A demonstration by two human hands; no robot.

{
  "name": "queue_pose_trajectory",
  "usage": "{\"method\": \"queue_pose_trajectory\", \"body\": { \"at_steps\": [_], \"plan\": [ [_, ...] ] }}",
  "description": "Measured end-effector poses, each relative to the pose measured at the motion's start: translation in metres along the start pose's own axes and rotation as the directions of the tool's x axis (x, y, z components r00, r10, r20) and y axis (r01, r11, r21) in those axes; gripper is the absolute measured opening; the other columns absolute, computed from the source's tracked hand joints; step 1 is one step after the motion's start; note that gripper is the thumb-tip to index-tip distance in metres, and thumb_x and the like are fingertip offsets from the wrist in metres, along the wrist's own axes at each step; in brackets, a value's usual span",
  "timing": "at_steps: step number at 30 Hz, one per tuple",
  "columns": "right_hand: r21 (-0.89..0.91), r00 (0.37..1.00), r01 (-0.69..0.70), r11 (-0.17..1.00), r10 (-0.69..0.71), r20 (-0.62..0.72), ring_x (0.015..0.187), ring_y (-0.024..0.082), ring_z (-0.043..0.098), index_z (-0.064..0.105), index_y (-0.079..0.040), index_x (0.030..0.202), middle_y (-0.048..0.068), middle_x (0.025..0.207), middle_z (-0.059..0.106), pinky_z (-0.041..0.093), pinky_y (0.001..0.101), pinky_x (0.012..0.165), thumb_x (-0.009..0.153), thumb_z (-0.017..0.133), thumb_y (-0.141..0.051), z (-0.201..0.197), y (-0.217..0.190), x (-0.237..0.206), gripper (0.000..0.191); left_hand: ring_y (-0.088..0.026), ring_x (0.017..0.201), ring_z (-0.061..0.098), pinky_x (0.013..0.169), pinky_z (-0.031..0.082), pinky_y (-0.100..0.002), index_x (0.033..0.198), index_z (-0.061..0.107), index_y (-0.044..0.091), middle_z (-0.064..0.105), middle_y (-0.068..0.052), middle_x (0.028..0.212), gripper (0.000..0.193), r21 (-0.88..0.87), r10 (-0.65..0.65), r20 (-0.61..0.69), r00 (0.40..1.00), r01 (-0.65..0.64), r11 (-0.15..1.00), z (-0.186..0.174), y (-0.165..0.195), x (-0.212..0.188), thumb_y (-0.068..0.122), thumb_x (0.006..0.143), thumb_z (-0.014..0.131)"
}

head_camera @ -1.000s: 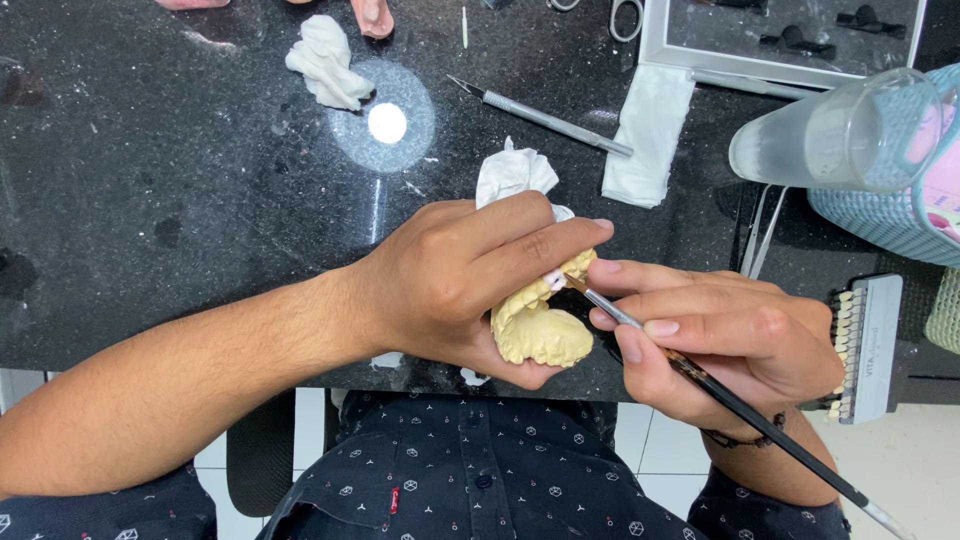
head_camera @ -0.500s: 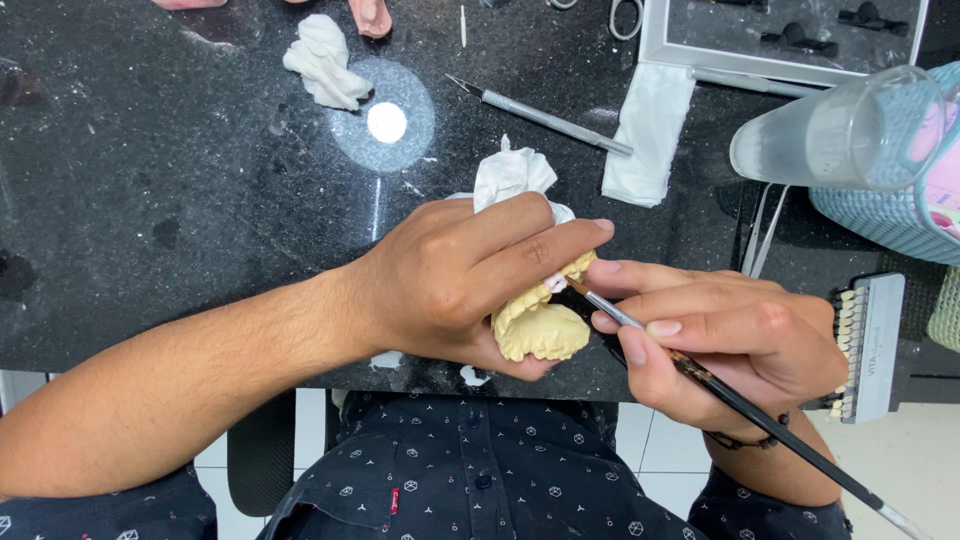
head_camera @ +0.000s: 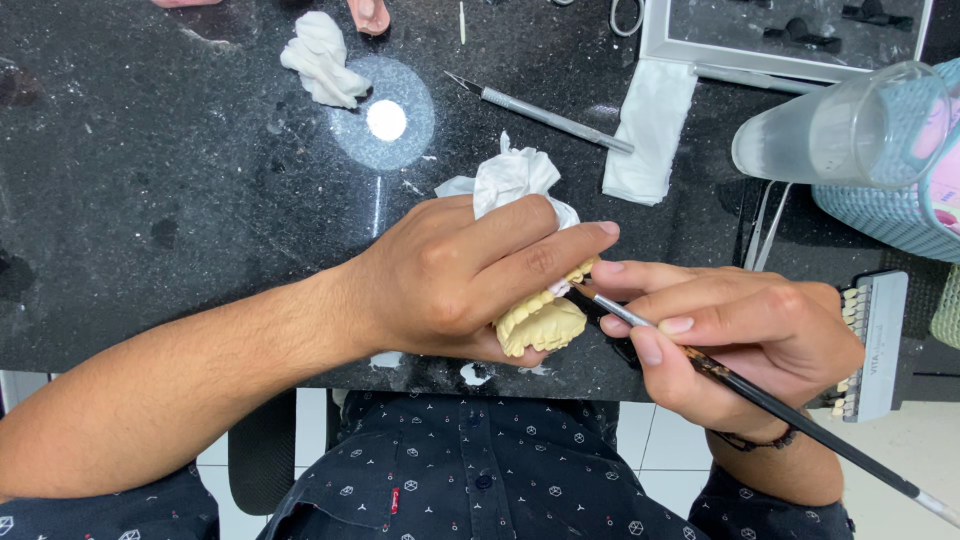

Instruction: The person holds a yellow plaster dental cast in one hand and uses a fine brush to apply and shape white ceramic material onto the teeth of the model, periodically wiping the brush on a tissue and reloading material from the bench.

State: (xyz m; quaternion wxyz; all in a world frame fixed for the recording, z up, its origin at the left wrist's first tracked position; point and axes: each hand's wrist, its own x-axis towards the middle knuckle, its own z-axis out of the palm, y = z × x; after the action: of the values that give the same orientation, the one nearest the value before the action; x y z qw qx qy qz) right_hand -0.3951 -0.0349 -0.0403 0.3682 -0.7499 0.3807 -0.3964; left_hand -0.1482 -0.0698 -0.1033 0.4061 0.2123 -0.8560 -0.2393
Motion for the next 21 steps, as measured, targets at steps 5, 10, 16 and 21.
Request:
{"method": "queue_pose_trajectory", "body": {
  "at_steps": [5, 10, 16, 21],
  "plan": [
    [-0.017, 1.0, 0.005, 1.0, -0.005, -0.001, 0.097, 0.032, 0.078, 0.054, -0.002, 0.097, 0.02, 0.09, 0.073, 0.067, 0.0416, 0.089, 0.092, 0.07, 0.005, -0.001, 0.0021, -0.0014, 0.019, -0.018, 0.087, 0.067, 0.069, 0.057, -0.031, 0.145, 0.055, 0.002, 0.059, -0.006, 0.11, 0.082, 0.014, 0.007, -0.004, 1.0, -0.007, 1.0, -0.0002, -0.0003, 0.0, 0.036, 0.081, 0.094],
    [-0.041, 1.0, 0.021, 0.999, -0.02, 0.014, 0.099, 0.033, 0.078, 0.054, -0.001, 0.097, 0.02, 0.088, 0.073, 0.068, 0.0422, 0.087, 0.09, 0.07, 0.005, -0.0002, 0.0019, 0.0013, 0.019, -0.019, 0.089, 0.067, 0.074, 0.057, -0.034, 0.144, 0.056, 0.002, 0.059, -0.006, 0.109, 0.081, 0.007, 0.005, -0.012, 1.0, -0.005, 1.0, 0.0003, -0.0002, 0.0009, 0.036, 0.081, 0.093],
    [-0.016, 1.0, -0.007, 1.0, 0.007, 0.011, 0.094, 0.031, 0.078, 0.053, -0.003, 0.098, 0.019, 0.089, 0.073, 0.067, 0.0419, 0.089, 0.091, 0.07, 0.006, -0.0037, 0.0038, -0.0034, 0.02, -0.019, 0.09, 0.067, 0.07, 0.057, -0.032, 0.145, 0.056, 0.002, 0.059, -0.006, 0.109, 0.078, 0.02, 0.009, -0.01, 1.0, -0.009, 1.0, -0.0011, -0.0001, 0.0027, 0.035, 0.085, 0.092],
    [-0.025, 0.999, -0.015, 1.0, 0.016, 0.028, 0.098, 0.032, 0.078, 0.053, -0.003, 0.1, 0.019, 0.091, 0.073, 0.067, 0.0407, 0.088, 0.09, 0.071, 0.007, -0.0035, -0.0012, 0.0005, 0.023, -0.018, 0.087, 0.067, 0.071, 0.057, -0.033, 0.142, 0.056, 0.001, 0.06, -0.007, 0.107, 0.079, 0.017, 0.014, -0.005, 1.0, -0.014, 1.0, 0.001, -0.0014, 0.0036, 0.037, 0.082, 0.092]
  ]
}}
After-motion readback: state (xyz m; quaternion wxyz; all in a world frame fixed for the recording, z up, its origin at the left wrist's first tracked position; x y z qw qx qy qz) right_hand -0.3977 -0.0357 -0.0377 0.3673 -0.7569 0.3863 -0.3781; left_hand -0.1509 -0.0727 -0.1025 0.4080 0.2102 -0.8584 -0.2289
